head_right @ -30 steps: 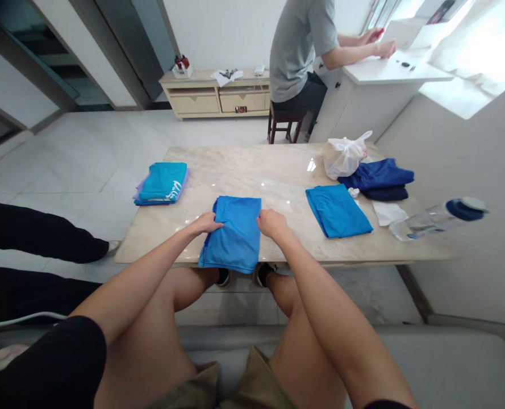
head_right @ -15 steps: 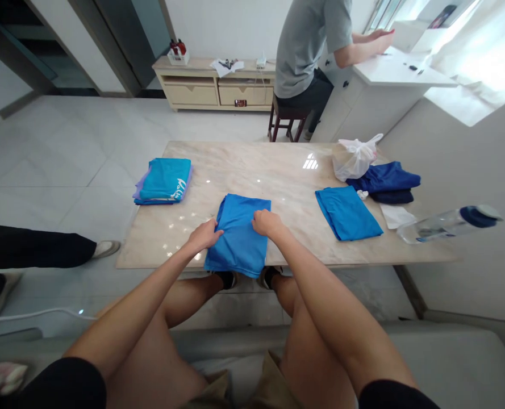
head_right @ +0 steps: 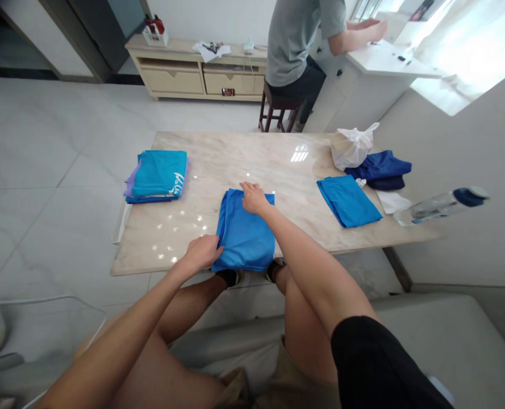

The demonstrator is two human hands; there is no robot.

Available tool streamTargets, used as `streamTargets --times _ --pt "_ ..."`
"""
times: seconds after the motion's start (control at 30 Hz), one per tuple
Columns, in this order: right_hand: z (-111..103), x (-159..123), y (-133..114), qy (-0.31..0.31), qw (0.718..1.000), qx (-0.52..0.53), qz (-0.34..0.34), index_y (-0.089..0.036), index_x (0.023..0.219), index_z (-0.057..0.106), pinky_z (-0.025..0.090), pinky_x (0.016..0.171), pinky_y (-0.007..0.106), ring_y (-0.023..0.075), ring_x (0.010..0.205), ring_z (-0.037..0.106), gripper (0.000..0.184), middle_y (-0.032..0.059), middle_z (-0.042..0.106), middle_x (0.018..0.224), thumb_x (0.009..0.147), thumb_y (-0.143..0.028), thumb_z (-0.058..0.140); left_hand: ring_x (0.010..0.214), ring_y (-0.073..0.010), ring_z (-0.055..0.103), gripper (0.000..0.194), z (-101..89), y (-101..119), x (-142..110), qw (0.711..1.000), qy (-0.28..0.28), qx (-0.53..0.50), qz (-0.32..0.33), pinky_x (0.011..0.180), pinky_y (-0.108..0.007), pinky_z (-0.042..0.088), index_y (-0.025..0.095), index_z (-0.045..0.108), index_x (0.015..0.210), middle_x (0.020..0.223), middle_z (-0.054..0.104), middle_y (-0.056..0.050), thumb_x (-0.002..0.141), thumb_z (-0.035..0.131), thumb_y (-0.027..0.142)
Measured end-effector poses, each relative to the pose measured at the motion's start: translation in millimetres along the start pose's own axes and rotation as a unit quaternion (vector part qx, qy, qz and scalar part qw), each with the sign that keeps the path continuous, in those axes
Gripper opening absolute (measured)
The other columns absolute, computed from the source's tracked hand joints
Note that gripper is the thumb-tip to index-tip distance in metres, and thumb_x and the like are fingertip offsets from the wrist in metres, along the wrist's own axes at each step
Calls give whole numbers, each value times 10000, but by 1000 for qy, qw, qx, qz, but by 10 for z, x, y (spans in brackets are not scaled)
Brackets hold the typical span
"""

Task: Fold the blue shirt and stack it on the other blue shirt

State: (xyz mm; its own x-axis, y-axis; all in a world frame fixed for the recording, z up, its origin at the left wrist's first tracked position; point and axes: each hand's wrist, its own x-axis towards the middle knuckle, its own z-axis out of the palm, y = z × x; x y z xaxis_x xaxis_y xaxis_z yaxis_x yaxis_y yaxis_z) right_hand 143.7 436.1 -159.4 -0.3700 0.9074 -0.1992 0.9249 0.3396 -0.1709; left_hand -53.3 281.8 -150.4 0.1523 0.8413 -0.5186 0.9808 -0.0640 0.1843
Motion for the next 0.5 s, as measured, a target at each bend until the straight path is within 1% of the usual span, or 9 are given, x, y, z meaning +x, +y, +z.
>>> streamTargets --times 0.03,0.1,0.17,0.2,0.27,0.33,0.43,0.5 --pt "29 48 -23 -6 1000 7 3 -93 1781 296 397 1279 549 383 1591 385 734 205 396 1804 1071 -178 464 1234 -384 768 345 32 -9 -19 1000 0 1 -3 987 -409 589 177 797 1219 1287 804 -211 1062 561 373" --pt "80 138 -75 -19 1000 18 9 -130 1790 288 386 1274 554 384 1573 401 746 187 456 1773 1070 -176 477 1228 -388 766 397 88 0 -57 1000 10 5 -7 999 -417 590 171 782 1262 1277 802 -218 1072 581 455" --pt "110 211 -125 -19 999 19 23 -168 1760 380 386 1259 553 392 1536 430 695 183 531 1710 1079 -213 513 1217 -397 765 479 107 51 -96 1000 23 6 -11 1006 -427 592 145 764 1308 1266 799 -240 1064 615 529" --pt "112 238 -148 -15 999 15 33 -181 1716 466 389 1249 551 398 1517 439 635 185 563 1674 1088 -248 532 1215 -400 765 484 97 88 -118 1000 25 6 -10 1007 -430 592 132 762 1315 1264 797 -251 1066 621 522" --pt "90 273 -192 -5 999 5 48 -192 1569 649 399 1229 542 404 1486 452 488 189 613 1599 1105 -312 557 1222 -401 764 421 34 169 -170 1000 18 7 -3 1003 -428 590 125 779 1293 1277 792 -265 1083 599 442" --pt "42 289 -243 4 999 -6 51 -184 1428 755 411 1214 524 401 1468 468 395 193 646 1538 1110 -331 571 1233 -402 761 379 -62 228 -235 1000 8 11 7 992 -426 588 136 800 1255 1297 785 -266 1092 566 385" --pt "-42 303 -347 20 999 -7 47 -168 1378 782 438 1199 513 390 1447 518 372 201 681 1495 1120 -315 557 1219 -401 765 414 -185 214 -328 1000 19 2 16 977 -428 585 162 805 1238 1275 791 -250 1109 519 433" --pt "-87 313 -414 25 999 12 39 -176 1400 767 458 1200 489 358 1425 574 386 179 721 1469 1137 -304 516 1209 -394 769 426 -214 117 -358 1000 26 -13 12 983 -429 580 181 806 1228 1247 800 -233 1108 516 468"
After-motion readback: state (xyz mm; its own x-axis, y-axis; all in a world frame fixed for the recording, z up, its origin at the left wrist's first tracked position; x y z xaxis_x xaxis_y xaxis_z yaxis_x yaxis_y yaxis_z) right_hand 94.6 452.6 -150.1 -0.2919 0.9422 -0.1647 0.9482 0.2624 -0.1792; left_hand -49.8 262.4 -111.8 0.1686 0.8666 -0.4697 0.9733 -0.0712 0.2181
